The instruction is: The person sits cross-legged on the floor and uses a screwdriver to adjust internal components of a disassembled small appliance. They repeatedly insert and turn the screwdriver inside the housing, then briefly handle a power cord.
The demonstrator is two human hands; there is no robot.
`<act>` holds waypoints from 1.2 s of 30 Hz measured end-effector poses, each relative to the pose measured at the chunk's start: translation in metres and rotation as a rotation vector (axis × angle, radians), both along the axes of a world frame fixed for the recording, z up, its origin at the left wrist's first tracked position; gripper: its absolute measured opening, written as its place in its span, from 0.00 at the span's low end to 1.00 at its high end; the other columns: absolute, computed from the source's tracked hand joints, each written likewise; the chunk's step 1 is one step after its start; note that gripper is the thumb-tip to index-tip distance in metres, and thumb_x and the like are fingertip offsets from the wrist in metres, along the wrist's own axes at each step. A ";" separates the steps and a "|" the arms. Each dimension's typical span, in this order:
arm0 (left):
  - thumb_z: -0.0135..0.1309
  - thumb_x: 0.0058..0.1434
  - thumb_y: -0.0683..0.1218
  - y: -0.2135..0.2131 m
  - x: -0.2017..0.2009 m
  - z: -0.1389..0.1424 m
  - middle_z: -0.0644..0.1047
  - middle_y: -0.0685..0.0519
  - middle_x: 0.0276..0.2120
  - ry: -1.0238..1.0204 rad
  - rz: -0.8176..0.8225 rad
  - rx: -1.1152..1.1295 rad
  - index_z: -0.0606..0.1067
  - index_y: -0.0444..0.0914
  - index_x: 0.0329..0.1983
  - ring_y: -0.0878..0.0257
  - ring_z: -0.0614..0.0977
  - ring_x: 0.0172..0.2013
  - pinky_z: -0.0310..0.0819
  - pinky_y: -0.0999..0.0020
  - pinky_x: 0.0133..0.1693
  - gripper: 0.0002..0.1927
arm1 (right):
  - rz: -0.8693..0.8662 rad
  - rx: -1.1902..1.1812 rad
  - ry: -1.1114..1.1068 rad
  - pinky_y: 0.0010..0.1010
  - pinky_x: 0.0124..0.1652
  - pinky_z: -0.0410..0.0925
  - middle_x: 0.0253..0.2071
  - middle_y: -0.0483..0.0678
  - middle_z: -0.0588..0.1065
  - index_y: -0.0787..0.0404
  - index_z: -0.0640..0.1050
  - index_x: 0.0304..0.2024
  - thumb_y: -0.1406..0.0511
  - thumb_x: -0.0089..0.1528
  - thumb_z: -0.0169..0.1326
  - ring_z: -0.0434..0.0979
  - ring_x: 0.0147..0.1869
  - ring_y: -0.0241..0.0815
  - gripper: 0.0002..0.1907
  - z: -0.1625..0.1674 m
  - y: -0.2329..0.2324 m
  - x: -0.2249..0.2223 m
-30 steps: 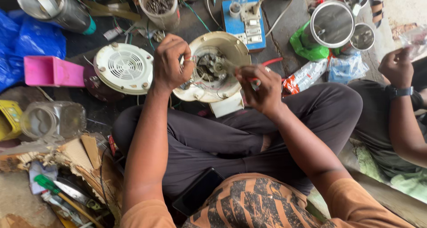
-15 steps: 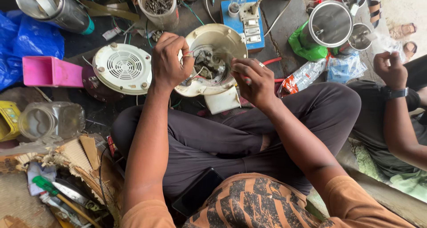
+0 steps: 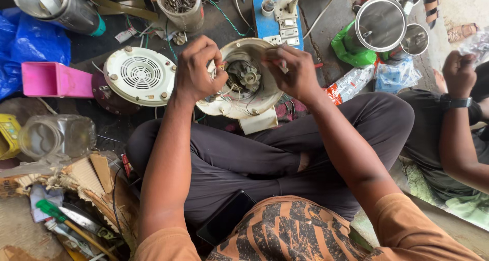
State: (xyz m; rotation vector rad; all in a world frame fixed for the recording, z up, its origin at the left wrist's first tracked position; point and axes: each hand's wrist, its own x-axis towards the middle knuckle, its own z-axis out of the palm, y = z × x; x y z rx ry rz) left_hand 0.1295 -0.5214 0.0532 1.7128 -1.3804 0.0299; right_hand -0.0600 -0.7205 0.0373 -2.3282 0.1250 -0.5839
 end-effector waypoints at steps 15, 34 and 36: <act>0.58 0.50 0.37 0.000 0.007 -0.011 0.74 0.48 0.34 0.020 -0.005 0.037 0.71 0.35 0.26 0.54 0.79 0.31 0.71 0.62 0.33 0.06 | -0.083 -0.097 0.064 0.35 0.37 0.73 0.35 0.55 0.81 0.66 0.82 0.39 0.71 0.62 0.64 0.82 0.36 0.51 0.05 -0.008 0.007 -0.017; 0.61 0.56 0.40 0.002 0.006 -0.005 0.77 0.43 0.47 0.164 -0.014 0.034 0.73 0.30 0.52 0.51 0.87 0.42 0.83 0.62 0.42 0.20 | -0.049 0.184 0.392 0.29 0.36 0.75 0.38 0.50 0.81 0.62 0.82 0.39 0.67 0.63 0.65 0.84 0.37 0.40 0.05 -0.017 0.024 -0.028; 0.65 0.56 0.42 0.003 0.006 -0.006 0.80 0.42 0.46 0.093 0.016 0.097 0.75 0.31 0.54 0.49 0.87 0.42 0.82 0.60 0.43 0.23 | -0.082 -0.004 0.239 0.32 0.37 0.74 0.37 0.51 0.81 0.63 0.82 0.38 0.70 0.62 0.66 0.83 0.38 0.44 0.04 -0.014 0.022 -0.031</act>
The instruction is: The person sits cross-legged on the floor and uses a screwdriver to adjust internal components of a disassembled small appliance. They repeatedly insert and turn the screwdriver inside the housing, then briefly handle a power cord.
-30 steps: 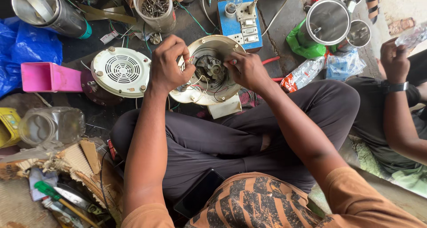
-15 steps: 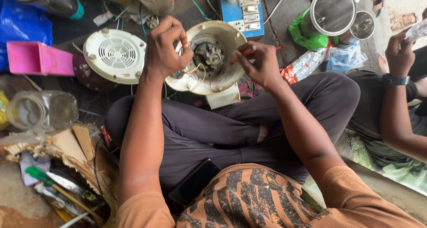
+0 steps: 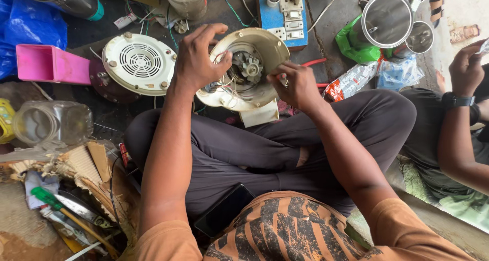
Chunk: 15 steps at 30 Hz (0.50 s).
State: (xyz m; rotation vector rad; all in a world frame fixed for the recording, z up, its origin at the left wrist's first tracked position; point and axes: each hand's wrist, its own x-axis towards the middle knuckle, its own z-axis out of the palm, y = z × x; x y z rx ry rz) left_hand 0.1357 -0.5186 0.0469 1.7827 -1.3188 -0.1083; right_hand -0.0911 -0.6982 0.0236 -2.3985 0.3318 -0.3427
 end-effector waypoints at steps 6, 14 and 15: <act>0.66 0.59 0.47 0.003 0.007 -0.003 0.83 0.38 0.43 -0.001 0.012 0.073 0.78 0.31 0.57 0.48 0.87 0.42 0.80 0.59 0.45 0.25 | 0.169 0.103 -0.144 0.33 0.41 0.75 0.39 0.51 0.81 0.63 0.80 0.39 0.73 0.60 0.62 0.84 0.40 0.45 0.05 0.004 0.012 0.001; 0.63 0.60 0.46 0.003 0.005 -0.005 0.83 0.39 0.45 0.067 0.006 0.089 0.78 0.32 0.58 0.49 0.87 0.44 0.80 0.61 0.49 0.23 | -0.010 -0.086 -0.330 0.34 0.44 0.75 0.40 0.51 0.82 0.65 0.79 0.39 0.76 0.64 0.59 0.84 0.44 0.46 0.04 0.033 -0.013 -0.003; 0.62 0.61 0.47 0.002 0.005 -0.006 0.83 0.39 0.45 0.057 0.006 0.086 0.79 0.33 0.57 0.49 0.87 0.45 0.80 0.60 0.49 0.23 | -0.004 -0.045 -0.405 0.34 0.47 0.76 0.42 0.53 0.81 0.67 0.79 0.41 0.76 0.65 0.58 0.85 0.46 0.47 0.04 0.035 -0.012 -0.004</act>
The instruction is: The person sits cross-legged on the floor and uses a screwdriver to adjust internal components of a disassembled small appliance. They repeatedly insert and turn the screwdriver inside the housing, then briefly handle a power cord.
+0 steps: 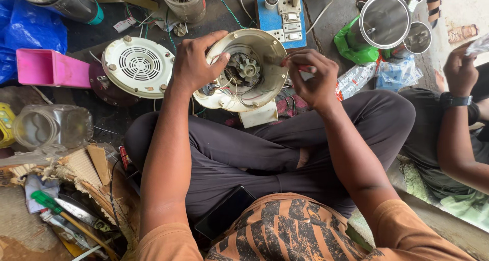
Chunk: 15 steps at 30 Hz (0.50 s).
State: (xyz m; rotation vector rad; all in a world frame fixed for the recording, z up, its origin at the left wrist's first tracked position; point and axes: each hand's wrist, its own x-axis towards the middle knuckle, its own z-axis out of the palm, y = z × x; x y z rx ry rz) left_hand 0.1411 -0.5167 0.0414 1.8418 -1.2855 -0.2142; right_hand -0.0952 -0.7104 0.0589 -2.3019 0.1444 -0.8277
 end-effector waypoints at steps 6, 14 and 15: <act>0.50 0.70 0.63 -0.006 0.003 -0.009 0.83 0.41 0.46 0.186 0.088 0.175 0.80 0.37 0.55 0.49 0.86 0.47 0.79 0.58 0.48 0.28 | -0.032 0.196 -0.180 0.30 0.50 0.77 0.45 0.54 0.80 0.68 0.78 0.45 0.76 0.70 0.58 0.84 0.50 0.47 0.02 0.004 0.001 -0.004; 0.44 0.67 0.70 0.000 0.012 -0.009 0.84 0.48 0.43 0.340 0.127 0.447 0.79 0.45 0.57 0.50 0.84 0.50 0.74 0.57 0.51 0.32 | 0.072 -0.010 0.054 0.32 0.45 0.76 0.50 0.57 0.79 0.65 0.80 0.45 0.73 0.65 0.62 0.83 0.50 0.49 0.07 -0.023 0.002 0.015; 0.44 0.67 0.69 0.001 0.012 -0.008 0.85 0.48 0.42 0.345 0.116 0.446 0.79 0.44 0.57 0.51 0.84 0.49 0.74 0.57 0.51 0.31 | 0.064 -0.046 0.058 0.33 0.45 0.75 0.50 0.56 0.79 0.65 0.80 0.44 0.73 0.64 0.62 0.83 0.50 0.49 0.07 -0.028 0.004 0.018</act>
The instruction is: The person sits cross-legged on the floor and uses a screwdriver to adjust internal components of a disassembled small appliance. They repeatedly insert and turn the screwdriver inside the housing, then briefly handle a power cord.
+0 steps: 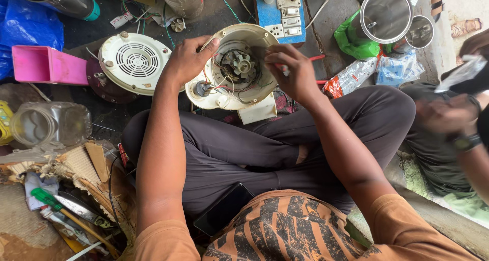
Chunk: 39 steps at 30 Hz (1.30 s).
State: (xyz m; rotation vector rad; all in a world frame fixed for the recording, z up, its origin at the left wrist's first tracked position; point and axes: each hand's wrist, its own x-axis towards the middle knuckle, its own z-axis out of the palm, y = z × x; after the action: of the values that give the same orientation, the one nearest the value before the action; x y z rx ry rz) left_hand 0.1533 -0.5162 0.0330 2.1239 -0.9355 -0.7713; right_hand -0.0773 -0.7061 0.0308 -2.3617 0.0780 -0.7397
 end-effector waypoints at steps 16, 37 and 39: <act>0.50 0.72 0.59 -0.002 -0.013 -0.003 0.84 0.45 0.42 -0.135 -0.101 -0.173 0.80 0.40 0.57 0.47 0.84 0.47 0.76 0.57 0.49 0.22 | -0.004 0.089 0.141 0.32 0.39 0.74 0.38 0.50 0.77 0.63 0.79 0.39 0.69 0.66 0.65 0.81 0.38 0.45 0.07 -0.011 0.000 -0.007; 0.51 0.67 0.60 -0.004 -0.014 0.000 0.84 0.47 0.44 -0.070 -0.065 -0.084 0.80 0.45 0.56 0.49 0.85 0.48 0.76 0.58 0.50 0.22 | -0.085 0.171 -0.139 0.31 0.46 0.77 0.45 0.53 0.81 0.67 0.79 0.44 0.75 0.68 0.60 0.86 0.47 0.43 0.03 0.012 0.002 -0.013; 0.52 0.67 0.60 -0.005 -0.014 -0.001 0.83 0.45 0.45 -0.084 -0.064 -0.086 0.80 0.45 0.56 0.47 0.84 0.49 0.76 0.58 0.50 0.22 | 0.028 0.258 -0.113 0.33 0.50 0.76 0.47 0.54 0.81 0.67 0.79 0.45 0.75 0.67 0.58 0.84 0.51 0.46 0.04 0.013 0.004 -0.008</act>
State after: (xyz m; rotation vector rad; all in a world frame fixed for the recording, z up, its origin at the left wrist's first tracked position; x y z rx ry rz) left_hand 0.1397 -0.5211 0.0318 2.0732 -1.0663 -0.6657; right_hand -0.0852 -0.7026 0.0439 -2.0689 0.0860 -0.7978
